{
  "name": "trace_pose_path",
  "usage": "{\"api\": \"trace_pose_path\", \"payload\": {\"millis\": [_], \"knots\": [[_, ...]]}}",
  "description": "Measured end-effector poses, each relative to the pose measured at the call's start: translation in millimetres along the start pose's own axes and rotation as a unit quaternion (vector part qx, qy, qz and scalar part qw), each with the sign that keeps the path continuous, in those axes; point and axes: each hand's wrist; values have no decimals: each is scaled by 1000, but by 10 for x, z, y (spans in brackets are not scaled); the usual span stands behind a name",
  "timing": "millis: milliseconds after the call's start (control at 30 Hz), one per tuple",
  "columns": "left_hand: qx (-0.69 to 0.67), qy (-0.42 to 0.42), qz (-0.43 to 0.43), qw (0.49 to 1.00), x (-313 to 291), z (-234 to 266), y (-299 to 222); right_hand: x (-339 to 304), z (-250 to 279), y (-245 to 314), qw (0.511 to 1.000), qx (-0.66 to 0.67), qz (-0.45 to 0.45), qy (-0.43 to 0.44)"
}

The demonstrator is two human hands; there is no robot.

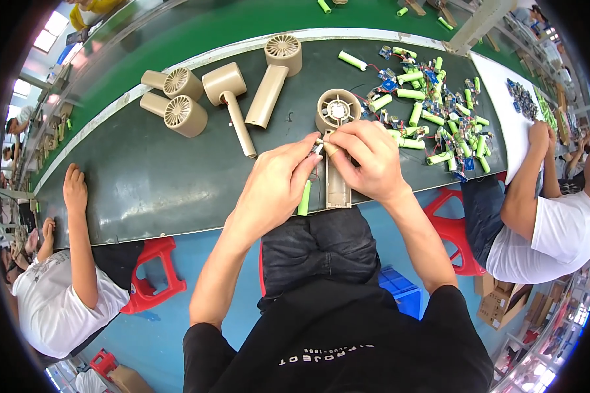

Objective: Assembling portable handheld fans by inserting batteries and circuit boards into plastic housings.

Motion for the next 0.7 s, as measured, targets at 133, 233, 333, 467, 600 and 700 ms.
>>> {"api": "trace_pose_path", "payload": {"millis": [133,233,333,467,600,700], "knots": [[-8,-30,-2,1000,-13,-88,38,-11,-8,11,1000,-3,-22,-8],[14,-43,-21,999,-3,-130,63,-33,-35,6,1000,-1,-24,-4],[13,-40,-37,998,12,-132,73,-25,-40,8,1000,4,-18,-17],[35,-33,-55,997,38,-116,104,-39,-64,5,1000,14,-14,-20],[29,-21,-98,995,60,-101,94,-49,-35,-16,1000,19,-8,-22],[33,1,-110,993,54,-46,97,-40,-34,-7,999,31,-7,-23]]}}
Point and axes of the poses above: each hand's wrist, its own x-axis towards the middle knuckle, its own z-axis out of the back of the hand, y = z × x, and after that the axes turned 6 degrees about x, right-handed
